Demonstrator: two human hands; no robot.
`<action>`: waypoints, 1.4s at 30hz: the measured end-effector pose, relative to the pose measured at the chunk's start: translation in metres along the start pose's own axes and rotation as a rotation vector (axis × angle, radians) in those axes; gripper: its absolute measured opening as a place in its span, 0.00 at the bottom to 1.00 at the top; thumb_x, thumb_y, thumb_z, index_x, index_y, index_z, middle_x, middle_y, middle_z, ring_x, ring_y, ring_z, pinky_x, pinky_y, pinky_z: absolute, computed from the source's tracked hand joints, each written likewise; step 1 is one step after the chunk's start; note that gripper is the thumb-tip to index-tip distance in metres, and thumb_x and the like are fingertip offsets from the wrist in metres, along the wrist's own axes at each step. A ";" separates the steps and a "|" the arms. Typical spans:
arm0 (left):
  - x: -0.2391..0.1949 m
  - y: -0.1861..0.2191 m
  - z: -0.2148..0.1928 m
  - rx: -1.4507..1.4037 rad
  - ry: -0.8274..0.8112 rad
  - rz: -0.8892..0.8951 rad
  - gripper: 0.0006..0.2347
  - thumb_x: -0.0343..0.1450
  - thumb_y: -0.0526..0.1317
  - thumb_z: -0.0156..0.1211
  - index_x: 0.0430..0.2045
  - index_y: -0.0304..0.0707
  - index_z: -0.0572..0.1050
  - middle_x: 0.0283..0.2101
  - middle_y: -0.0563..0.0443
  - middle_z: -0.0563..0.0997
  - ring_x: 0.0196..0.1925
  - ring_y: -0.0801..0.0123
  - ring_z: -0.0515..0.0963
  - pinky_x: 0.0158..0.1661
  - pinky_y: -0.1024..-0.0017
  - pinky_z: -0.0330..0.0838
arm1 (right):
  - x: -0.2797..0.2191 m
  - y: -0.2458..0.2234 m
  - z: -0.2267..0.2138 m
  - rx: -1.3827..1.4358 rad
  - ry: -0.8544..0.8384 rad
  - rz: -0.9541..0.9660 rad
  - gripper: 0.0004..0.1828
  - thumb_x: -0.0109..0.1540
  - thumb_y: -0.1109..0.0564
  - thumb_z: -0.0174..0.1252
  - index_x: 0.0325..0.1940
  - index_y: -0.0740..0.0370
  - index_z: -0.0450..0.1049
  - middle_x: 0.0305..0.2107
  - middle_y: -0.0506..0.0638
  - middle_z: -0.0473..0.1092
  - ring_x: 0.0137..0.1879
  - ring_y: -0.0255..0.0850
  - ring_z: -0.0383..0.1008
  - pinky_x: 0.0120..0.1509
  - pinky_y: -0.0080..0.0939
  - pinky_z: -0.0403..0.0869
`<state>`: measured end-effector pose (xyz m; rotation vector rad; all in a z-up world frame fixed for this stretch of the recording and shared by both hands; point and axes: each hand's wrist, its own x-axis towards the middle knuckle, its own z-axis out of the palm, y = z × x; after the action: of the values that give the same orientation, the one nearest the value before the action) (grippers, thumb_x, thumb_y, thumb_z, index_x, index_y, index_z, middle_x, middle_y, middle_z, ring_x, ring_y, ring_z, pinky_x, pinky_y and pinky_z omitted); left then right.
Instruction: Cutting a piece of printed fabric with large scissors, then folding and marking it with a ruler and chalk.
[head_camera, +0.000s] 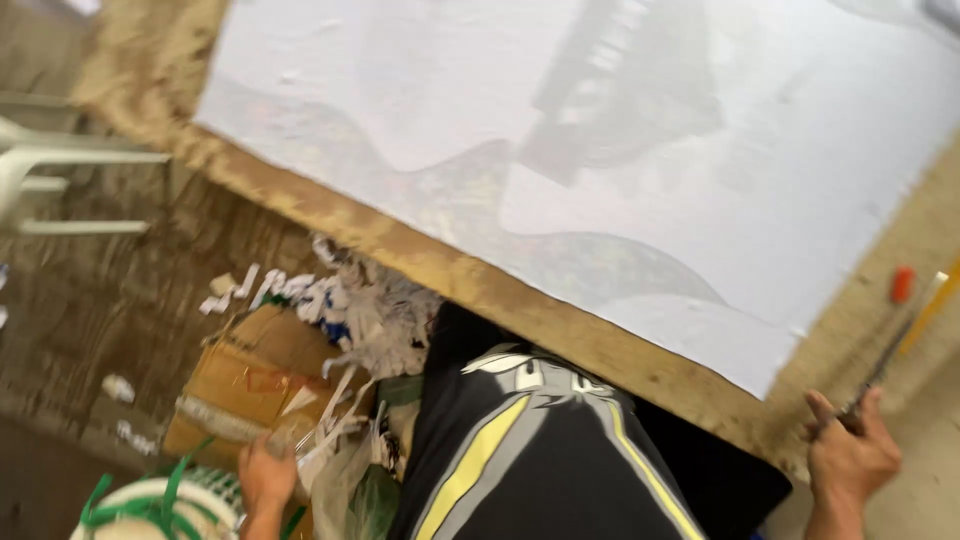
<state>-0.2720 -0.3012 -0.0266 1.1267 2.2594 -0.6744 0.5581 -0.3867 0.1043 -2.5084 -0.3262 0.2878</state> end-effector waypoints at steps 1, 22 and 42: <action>-0.016 0.065 -0.030 -0.175 0.037 0.150 0.26 0.74 0.46 0.61 0.70 0.43 0.74 0.71 0.40 0.75 0.74 0.42 0.70 0.72 0.45 0.62 | 0.013 0.023 0.000 -0.019 0.017 0.018 0.28 0.70 0.58 0.80 0.74 0.56 0.81 0.30 0.39 0.60 0.29 0.29 0.64 0.32 0.36 0.70; 0.192 0.303 -0.347 0.205 1.007 1.219 0.20 0.67 0.37 0.72 0.56 0.55 0.81 0.67 0.45 0.76 0.70 0.49 0.80 0.62 0.52 0.83 | -0.054 -0.003 0.092 -0.614 0.058 -0.688 0.27 0.55 0.41 0.70 0.60 0.26 0.81 0.59 0.35 0.75 0.65 0.45 0.77 0.77 0.60 0.70; 0.376 0.223 -0.433 0.096 0.026 1.572 0.09 0.55 0.50 0.85 0.24 0.58 0.92 0.53 0.62 0.88 0.63 0.79 0.83 0.86 0.49 0.52 | -0.088 -0.031 -0.033 -0.546 -0.230 -0.492 0.09 0.57 0.47 0.67 0.41 0.40 0.87 0.65 0.38 0.79 0.86 0.43 0.70 0.86 0.54 0.71</action>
<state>-0.3812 0.3037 0.0077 2.3464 0.7489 -0.0583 0.4782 -0.4049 0.1605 -2.7983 -1.2349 0.3163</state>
